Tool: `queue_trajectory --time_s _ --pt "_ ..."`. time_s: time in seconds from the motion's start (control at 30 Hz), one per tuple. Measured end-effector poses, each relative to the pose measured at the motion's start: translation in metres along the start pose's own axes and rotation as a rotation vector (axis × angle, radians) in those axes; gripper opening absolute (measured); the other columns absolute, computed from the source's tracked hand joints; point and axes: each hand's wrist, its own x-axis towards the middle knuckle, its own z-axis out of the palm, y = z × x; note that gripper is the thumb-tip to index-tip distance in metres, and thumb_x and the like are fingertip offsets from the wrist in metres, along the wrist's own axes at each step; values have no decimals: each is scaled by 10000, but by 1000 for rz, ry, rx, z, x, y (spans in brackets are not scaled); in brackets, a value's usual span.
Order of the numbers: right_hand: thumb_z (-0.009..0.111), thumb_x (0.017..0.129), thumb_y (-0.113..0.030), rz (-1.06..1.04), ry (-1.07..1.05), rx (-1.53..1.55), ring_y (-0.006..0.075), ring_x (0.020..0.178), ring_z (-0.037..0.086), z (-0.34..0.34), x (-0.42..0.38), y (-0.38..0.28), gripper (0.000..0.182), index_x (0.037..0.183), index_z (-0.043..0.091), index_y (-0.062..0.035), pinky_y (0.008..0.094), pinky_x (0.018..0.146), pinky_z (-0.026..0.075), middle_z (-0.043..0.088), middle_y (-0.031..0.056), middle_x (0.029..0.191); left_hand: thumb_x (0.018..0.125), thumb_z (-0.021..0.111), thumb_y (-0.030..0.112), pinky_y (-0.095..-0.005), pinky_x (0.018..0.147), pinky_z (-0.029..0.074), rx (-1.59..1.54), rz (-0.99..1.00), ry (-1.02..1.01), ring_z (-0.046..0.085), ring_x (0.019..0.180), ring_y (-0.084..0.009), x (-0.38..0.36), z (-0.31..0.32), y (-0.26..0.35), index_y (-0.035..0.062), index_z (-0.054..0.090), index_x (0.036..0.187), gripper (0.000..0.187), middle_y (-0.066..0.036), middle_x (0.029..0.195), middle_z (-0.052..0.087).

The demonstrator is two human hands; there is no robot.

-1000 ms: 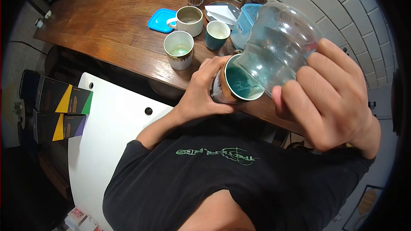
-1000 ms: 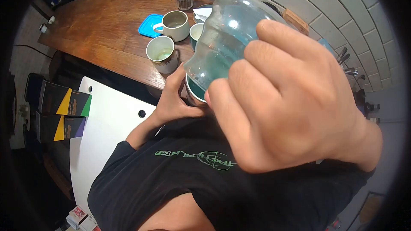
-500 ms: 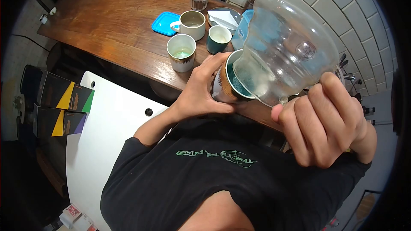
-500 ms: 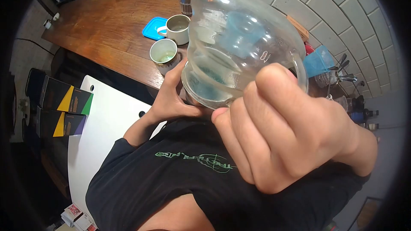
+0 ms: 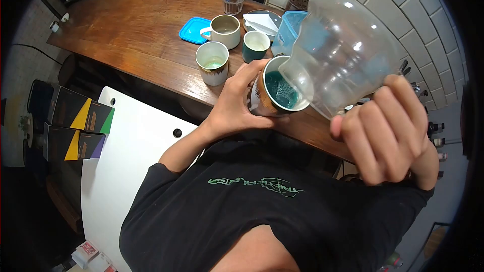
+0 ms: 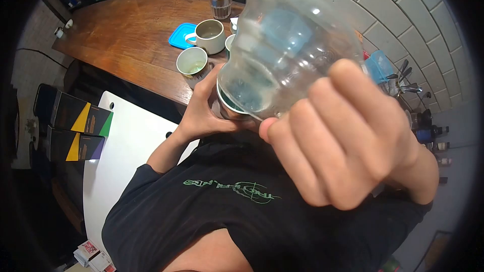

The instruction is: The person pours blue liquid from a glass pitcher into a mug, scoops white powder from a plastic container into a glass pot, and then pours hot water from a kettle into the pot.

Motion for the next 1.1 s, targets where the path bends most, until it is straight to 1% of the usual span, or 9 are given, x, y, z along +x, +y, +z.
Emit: queue_trajectory --time_s 0.1,0.17,0.23,0.3,0.37,0.47,0.87,1.0,1.1 --pt "579 877 52 138 199 -1 242 495 430 4 -7 2 260 629 504 49 378 516 418 418 94 586 590 914 149 -361 1078 411 4 30 38 549 1233 -209 -3 0 -7 -27 447 1388 941 -119 1303 558" --pt "577 860 61 173 177 41 271 493 427 -2 -15 4 212 660 507 76 369 499 387 434 117 608 587 918 158 -370 1083 409 6 82 33 557 1229 -220 -5 -4 -9 -22 449 1389 945 -121 1316 560" --pt "551 901 35 500 231 89 218 483 430 -3 -22 -5 228 685 511 96 333 481 358 458 118 615 576 926 158 -366 1066 427 -4 85 32 578 1204 -217 -3 -6 0 -13 463 1376 940 -115 1298 581" --pt "502 1009 -57 817 204 181 59 498 419 -2 -45 -18 275 790 574 93 246 463 321 521 45 642 581 880 115 -359 1093 400 -112 -62 24 544 1241 -234 -5 -7 9 -16 444 1386 924 -123 1311 555" --pt "616 964 -71 1246 444 361 49 568 332 11 -58 -39 257 739 528 17 242 491 261 431 -27 638 597 897 114 -353 1084 411 -66 -77 -9 556 1223 -215 -5 -11 13 -16 443 1380 914 -111 1313 553" --pt "594 1016 -145 1566 661 413 23 629 331 23 -65 -57 295 773 540 15 216 542 266 427 -68 676 606 937 174 -356 1050 443 -38 -106 4 567 1215 -209 -3 -16 16 -13 460 1361 913 -114 1283 576" --pt "512 1063 -225 1794 575 768 36 640 279 126 -95 -115 361 781 496 0 256 537 225 342 -74 681 572 923 68 -350 967 512 35 -286 293 643 1084 -192 -35 -60 40 -37 539 1291 822 -123 1162 660" --pt "513 1063 -238 1783 584 762 37 638 281 146 -97 -116 374 779 496 5 262 536 219 344 -69 676 623 894 -25 -331 910 548 67 -227 412 659 1037 -190 -51 -83 30 -50 554 1233 699 -124 1142 661" --pt "516 1062 -247 1808 599 769 41 636 283 157 -96 -117 383 780 490 11 263 537 220 346 -63 674 644 883 -44 -355 965 521 112 -238 521 636 1083 -198 -56 -102 10 -50 528 1258 709 -132 1174 642"
